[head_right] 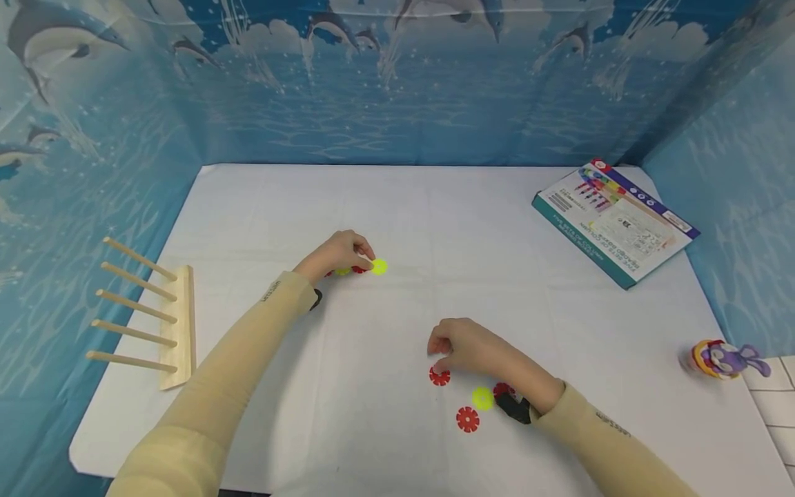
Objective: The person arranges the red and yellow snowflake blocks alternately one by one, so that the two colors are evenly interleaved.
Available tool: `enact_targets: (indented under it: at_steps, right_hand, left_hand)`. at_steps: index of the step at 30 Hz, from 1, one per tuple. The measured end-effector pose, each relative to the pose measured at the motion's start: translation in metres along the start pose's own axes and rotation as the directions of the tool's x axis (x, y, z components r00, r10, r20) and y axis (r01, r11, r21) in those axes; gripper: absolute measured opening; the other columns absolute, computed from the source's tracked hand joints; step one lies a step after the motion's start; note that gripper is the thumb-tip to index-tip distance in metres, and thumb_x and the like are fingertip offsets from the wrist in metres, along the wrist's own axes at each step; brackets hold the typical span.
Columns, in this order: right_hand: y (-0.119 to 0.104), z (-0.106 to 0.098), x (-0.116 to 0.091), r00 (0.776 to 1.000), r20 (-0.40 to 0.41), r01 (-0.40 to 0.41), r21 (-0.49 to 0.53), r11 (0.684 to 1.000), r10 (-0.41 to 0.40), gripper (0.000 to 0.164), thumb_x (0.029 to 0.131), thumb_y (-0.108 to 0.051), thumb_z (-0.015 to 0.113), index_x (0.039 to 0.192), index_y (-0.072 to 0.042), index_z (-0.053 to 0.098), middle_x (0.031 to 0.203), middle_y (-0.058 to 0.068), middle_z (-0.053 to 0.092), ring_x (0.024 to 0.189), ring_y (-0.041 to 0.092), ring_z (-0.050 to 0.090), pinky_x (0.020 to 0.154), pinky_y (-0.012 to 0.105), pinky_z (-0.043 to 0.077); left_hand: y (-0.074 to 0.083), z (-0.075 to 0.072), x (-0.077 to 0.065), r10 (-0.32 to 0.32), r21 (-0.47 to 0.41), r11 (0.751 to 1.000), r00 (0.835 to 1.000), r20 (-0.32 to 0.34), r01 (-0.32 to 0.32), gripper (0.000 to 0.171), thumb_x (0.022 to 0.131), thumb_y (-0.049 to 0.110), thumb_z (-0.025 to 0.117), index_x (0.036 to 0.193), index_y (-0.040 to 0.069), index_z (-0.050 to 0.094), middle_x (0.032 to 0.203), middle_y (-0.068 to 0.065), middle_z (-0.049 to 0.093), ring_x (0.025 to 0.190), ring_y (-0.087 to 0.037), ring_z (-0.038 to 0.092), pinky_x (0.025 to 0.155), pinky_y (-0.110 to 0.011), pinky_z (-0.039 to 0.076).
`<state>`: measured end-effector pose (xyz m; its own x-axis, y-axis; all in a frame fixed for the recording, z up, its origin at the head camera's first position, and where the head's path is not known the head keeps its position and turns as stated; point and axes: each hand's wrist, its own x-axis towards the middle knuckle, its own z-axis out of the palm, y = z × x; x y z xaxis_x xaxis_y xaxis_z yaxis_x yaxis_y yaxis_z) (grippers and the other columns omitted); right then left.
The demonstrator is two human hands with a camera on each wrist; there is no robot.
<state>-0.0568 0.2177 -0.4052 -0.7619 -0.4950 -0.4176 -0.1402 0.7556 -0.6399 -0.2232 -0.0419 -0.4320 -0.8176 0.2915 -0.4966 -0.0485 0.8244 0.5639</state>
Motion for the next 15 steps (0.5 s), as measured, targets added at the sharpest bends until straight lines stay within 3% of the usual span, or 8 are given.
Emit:
enact_targets:
  at_steps: [7, 15]
  right_hand:
    - [0.004, 0.013, -0.008, 0.999, 0.031, -0.020, -0.013, 1.000, 0.020, 0.033, 0.070, -0.021, 0.089, 0.094, -0.020, 0.066, 0.093, -0.009, 0.061, 0.088, 0.013, 0.052, 0.074, 0.025, 0.051]
    - [0.009, 0.023, -0.011, 0.997, -0.007, 0.081, -0.108, 0.991, -0.083, 0.034, 0.069, -0.014, 0.088, 0.091, -0.021, 0.063, 0.093, -0.010, 0.055, 0.091, 0.012, 0.048, 0.072, 0.022, 0.050]
  left_hand:
    - [0.000, 0.000, 0.001, -0.002, -0.006, 1.000, 1.000, 0.001, 0.002, 0.018, 0.085, 0.023, 0.077, 0.101, 0.016, 0.074, 0.110, -0.004, 0.063, 0.095, -0.020, 0.058, 0.100, -0.044, 0.040]
    - [0.001, 0.000, -0.001, -0.003, -0.001, 1.000, 1.000, -0.001, 0.003, 0.018, 0.085, 0.023, 0.078, 0.101, 0.017, 0.074, 0.115, -0.004, 0.061, 0.105, -0.022, 0.053, 0.100, -0.044, 0.040]
